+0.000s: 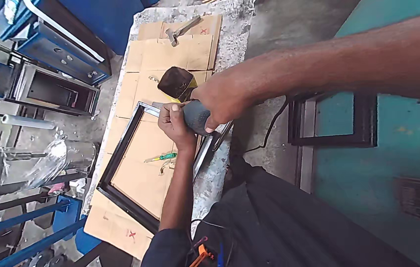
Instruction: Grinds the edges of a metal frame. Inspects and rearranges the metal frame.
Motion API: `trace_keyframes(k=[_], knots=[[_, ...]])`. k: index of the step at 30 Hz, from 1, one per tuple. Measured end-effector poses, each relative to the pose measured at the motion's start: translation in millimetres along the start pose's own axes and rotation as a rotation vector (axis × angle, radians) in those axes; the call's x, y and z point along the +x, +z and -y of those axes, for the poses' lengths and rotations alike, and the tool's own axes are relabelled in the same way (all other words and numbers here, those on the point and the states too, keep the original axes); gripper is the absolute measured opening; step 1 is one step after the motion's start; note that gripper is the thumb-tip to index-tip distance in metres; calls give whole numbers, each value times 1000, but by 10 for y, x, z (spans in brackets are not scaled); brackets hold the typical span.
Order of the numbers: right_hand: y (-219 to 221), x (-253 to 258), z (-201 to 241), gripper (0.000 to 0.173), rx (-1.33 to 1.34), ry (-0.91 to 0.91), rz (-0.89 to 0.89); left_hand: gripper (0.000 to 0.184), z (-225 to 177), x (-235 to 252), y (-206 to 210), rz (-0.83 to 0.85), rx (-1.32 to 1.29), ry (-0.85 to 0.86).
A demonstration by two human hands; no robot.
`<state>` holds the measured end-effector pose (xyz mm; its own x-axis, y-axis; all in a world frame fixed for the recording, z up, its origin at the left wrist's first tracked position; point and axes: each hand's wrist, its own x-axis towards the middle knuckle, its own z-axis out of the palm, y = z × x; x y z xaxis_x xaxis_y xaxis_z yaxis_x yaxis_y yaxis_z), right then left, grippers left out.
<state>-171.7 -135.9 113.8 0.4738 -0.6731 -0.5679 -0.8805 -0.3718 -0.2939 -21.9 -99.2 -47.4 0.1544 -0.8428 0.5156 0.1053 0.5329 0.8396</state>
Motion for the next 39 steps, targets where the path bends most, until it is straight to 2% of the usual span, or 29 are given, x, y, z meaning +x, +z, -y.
trace_keyframes(k=[2, 5, 10, 13, 17, 35, 39], knots=[[-18, -52, 14, 59, -6, -1, -4, 31, -24, 11, -14, 9, -8, 9], [-84, -209, 79, 43, -17, 11, -37, 31, -82, 35, -57, 42, -12, 28], [-106, -361, 89, 41, 9, 44, -88, 28, -197, 110, 29, 5, -50, 23], [-79, -357, 39, 37, 53, 68, -51, 26, -181, 85, 71, -3, -88, 16], [-5, -319, -22, 37, 89, 70, 4, 24, -105, 64, 119, -53, -142, -8], [139, -237, -16, 42, 58, 89, 45, 24, 50, -45, 100, -42, -155, -19], [201, -199, -48, 44, 157, 82, 83, 25, 81, -71, 90, -32, -135, -23]])
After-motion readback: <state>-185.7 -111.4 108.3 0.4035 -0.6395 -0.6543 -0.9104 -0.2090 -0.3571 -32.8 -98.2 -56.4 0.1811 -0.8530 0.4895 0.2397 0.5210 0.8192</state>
